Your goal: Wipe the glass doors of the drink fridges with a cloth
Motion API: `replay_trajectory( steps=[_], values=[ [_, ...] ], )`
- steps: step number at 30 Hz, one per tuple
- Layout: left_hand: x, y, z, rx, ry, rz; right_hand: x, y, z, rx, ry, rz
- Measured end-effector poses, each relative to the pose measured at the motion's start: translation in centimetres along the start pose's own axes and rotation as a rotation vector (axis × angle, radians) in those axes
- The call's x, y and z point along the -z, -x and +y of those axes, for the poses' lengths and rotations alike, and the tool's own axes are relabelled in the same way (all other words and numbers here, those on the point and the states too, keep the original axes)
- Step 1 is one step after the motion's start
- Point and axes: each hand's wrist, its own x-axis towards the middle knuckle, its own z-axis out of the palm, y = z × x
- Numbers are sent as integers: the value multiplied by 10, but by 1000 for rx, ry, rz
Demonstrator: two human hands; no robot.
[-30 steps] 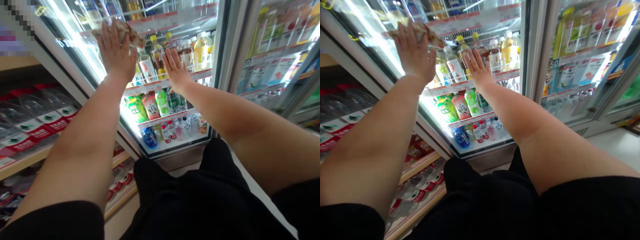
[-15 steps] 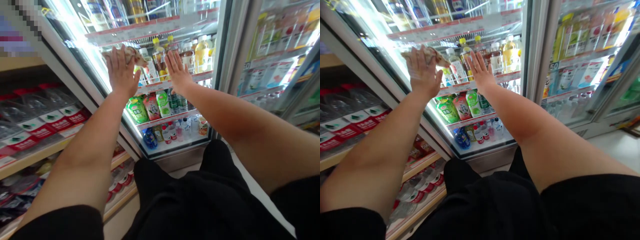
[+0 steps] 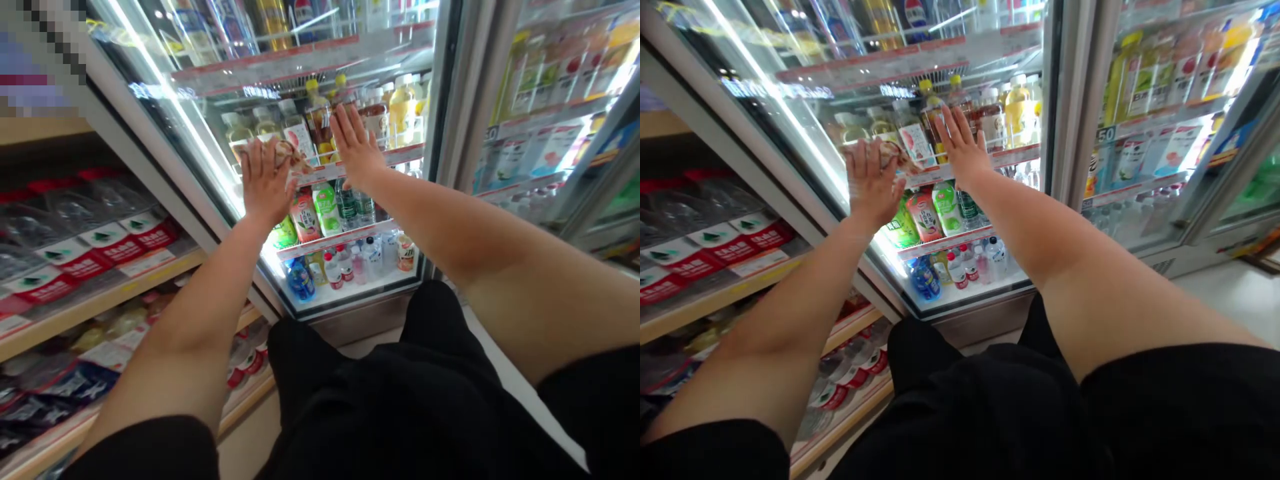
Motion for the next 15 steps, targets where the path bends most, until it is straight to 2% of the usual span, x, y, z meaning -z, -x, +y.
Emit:
replay_trajectory(
  steps=[2,5,8,12,15],
  values=[
    [-9,16,7,-18,-1,-21,1,0,-2,-6,1,-10],
    [-28,53,16,-164,24,-159,5,3,-5,-3,8,-13],
    [-33,68,7,-245,35,-244,8,6,-7,-7,45,-18],
    [-10,39,-20,-105,17,-54,9,6,-6,-1,71,-21],
    [0,29,-25,-15,-4,54,8,5,-6,-1,58,-18]
  ],
)
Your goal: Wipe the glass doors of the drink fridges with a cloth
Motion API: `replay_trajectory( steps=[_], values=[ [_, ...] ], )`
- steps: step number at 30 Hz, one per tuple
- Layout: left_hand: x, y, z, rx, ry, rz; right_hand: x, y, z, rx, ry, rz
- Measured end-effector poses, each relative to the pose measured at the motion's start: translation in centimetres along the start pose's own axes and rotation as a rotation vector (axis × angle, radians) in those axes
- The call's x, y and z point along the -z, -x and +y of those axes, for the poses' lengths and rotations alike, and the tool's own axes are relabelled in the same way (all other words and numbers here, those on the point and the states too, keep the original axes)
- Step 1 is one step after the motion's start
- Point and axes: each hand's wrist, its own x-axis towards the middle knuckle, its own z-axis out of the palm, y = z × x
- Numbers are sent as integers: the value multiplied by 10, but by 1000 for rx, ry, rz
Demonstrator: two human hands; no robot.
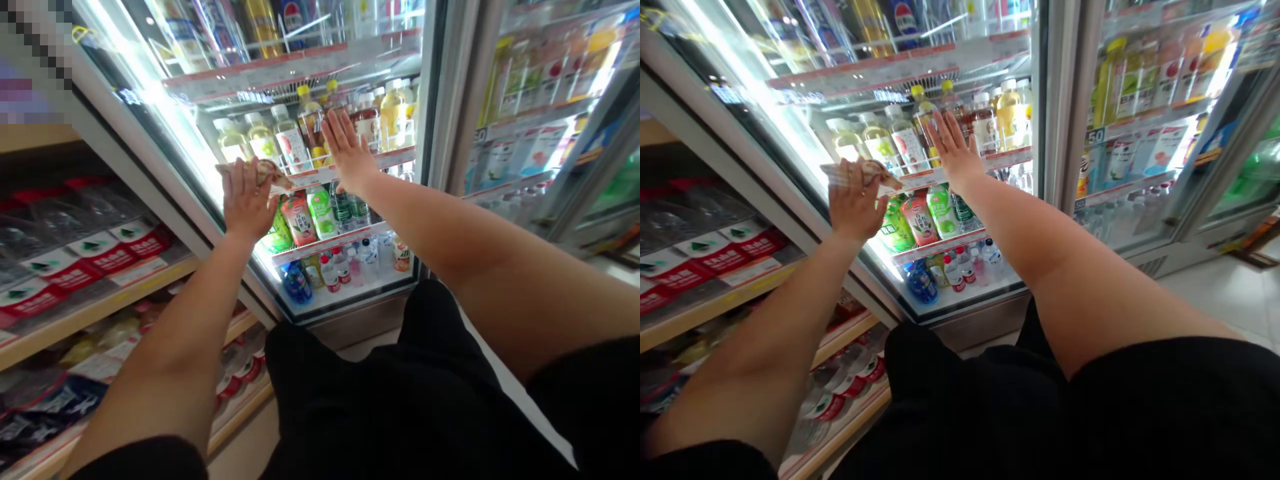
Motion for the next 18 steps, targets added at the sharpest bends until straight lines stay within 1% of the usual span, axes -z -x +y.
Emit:
replay_trajectory(
  steps=[2,4,6,8,13,14,16,18],
  values=[
    [-4,10,9,-8,4,-30,0,0,0,0,-11,-1],
    [-13,27,21,-55,21,-116,0,0,-1,0,-13,-6],
    [-20,36,27,-97,33,-186,0,0,-1,-5,-5,-11],
    [-19,29,27,-85,22,-178,0,0,-1,1,0,-8],
    [3,-17,20,57,-36,-57,-1,0,0,4,-8,13],
    [5,-20,21,80,-35,-48,-1,0,-1,0,-9,15],
    [4,-17,27,88,-21,-66,-1,0,-2,-1,-18,21],
    [1,-9,31,42,-2,-112,0,1,-3,8,-33,29]
  ],
)
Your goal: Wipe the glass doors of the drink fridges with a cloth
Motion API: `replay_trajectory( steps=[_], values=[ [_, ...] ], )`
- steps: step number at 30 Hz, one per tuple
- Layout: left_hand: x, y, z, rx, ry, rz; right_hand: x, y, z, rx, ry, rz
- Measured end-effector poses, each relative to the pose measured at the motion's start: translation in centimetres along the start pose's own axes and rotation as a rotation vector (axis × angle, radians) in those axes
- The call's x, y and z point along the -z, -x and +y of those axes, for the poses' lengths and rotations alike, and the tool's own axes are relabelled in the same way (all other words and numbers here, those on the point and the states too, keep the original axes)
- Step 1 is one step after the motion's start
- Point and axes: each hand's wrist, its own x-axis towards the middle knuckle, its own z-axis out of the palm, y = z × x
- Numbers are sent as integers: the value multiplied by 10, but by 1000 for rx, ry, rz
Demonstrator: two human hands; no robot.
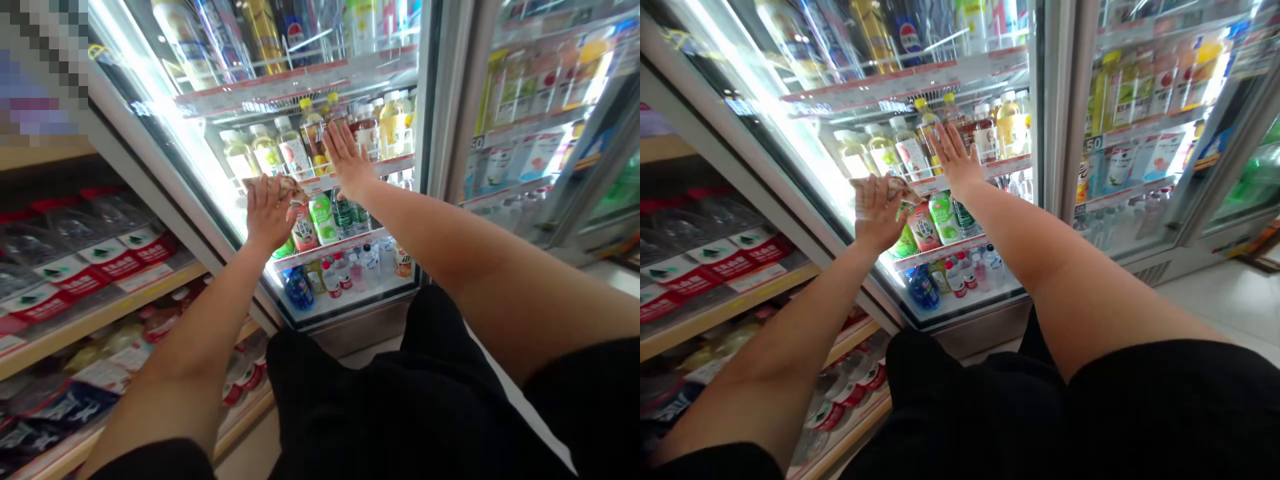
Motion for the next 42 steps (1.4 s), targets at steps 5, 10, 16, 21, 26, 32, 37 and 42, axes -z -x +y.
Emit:
replay_trajectory(
  steps=[5,10,16,21,26,32,37,42],
  values=[
    [12,-27,-16,-77,17,30,0,1,1,-5,18,-1],
    [26,-75,-22,36,12,97,0,2,2,2,-11,-12],
    [6,-62,0,-73,27,3,-3,5,3,9,-21,-25],
    [48,-110,-4,-48,-29,35,-7,3,8,9,18,-31],
    [58,-130,3,64,-103,57,-6,3,7,10,26,-34],
    [20,-115,-1,-74,-7,100,-6,5,6,17,32,-17],
    [47,-141,-21,120,-55,144,-10,1,10,16,4,-27],
    [43,-91,1,148,13,96,-8,2,6,14,-10,-26]
  ],
)
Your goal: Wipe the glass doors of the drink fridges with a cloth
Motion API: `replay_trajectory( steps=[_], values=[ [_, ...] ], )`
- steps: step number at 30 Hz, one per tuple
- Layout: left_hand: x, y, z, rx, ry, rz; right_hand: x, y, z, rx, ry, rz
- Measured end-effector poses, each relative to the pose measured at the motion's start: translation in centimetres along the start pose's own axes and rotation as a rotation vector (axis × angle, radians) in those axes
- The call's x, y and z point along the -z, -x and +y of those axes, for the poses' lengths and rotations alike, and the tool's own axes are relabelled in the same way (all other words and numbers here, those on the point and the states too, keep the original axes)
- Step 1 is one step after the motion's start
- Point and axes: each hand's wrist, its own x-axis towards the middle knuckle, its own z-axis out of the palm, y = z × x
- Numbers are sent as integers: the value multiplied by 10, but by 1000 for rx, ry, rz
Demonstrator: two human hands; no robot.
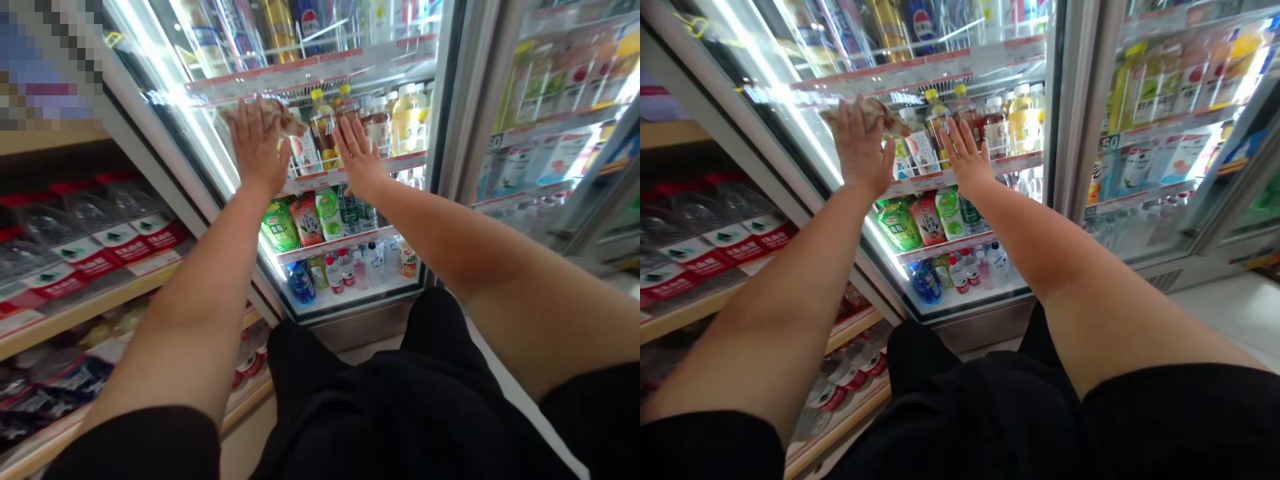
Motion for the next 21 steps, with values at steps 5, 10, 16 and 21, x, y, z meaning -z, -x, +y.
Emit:
replay_trajectory(
  steps=[5,10,16,21],
  values=[
    [-5,25,-2,-68,92,-28,7,5,-5,-26,44,-21],
    [9,11,-28,-12,37,35,7,4,-4,-23,64,-25],
    [-30,74,-27,-75,46,-48,13,6,-9,-41,31,-29],
    [-34,60,-31,-77,24,51,16,8,-10,-45,60,-43]
  ],
)
